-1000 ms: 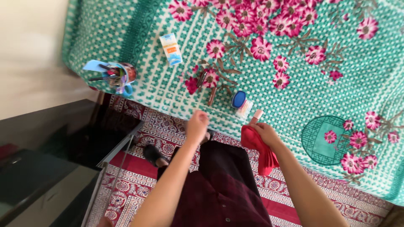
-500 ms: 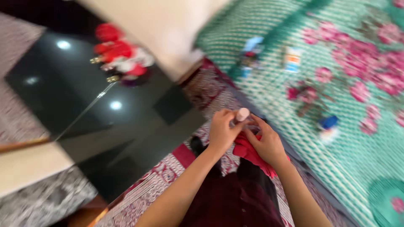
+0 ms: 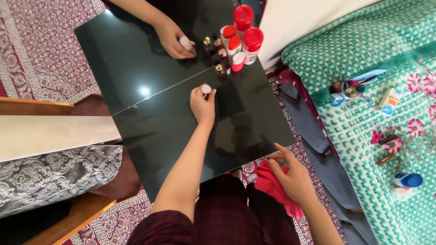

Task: The person cleans various cosmetic items and bottles using a red cloth, wiping the sides and lids of several containers before placing them on a black table.

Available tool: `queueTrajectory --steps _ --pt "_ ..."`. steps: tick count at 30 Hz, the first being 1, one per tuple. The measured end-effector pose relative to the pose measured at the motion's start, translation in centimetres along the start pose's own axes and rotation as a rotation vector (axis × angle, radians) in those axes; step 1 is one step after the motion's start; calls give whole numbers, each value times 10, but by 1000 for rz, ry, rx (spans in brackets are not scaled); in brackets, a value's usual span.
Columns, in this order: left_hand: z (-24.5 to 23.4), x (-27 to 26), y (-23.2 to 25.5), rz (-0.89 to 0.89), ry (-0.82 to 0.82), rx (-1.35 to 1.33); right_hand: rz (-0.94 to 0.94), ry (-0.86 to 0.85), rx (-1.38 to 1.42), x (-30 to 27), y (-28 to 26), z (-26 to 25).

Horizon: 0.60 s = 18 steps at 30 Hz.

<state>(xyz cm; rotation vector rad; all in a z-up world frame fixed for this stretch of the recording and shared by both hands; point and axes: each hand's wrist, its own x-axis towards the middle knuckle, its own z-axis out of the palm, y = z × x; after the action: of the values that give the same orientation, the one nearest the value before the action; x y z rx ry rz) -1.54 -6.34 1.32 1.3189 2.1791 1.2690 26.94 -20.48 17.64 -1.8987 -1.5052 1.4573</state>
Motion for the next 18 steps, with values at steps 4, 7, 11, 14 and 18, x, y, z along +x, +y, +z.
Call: queueTrajectory --steps 4,7,11,14,18 --pt "10 11 -6 22 -22 -26 62 80 -63 0 4 -5" --pt "16 12 -4 52 -2 -79 39 109 -16 0 3 -9" --pt "22 16 -1 18 -7 -21 90 107 -36 0 -9 -8" --pt "27 23 3 24 9 1 94 113 -51 0 -16 -6" --pt "33 31 4 74 24 7 33 101 -26 -1 -21 -5"
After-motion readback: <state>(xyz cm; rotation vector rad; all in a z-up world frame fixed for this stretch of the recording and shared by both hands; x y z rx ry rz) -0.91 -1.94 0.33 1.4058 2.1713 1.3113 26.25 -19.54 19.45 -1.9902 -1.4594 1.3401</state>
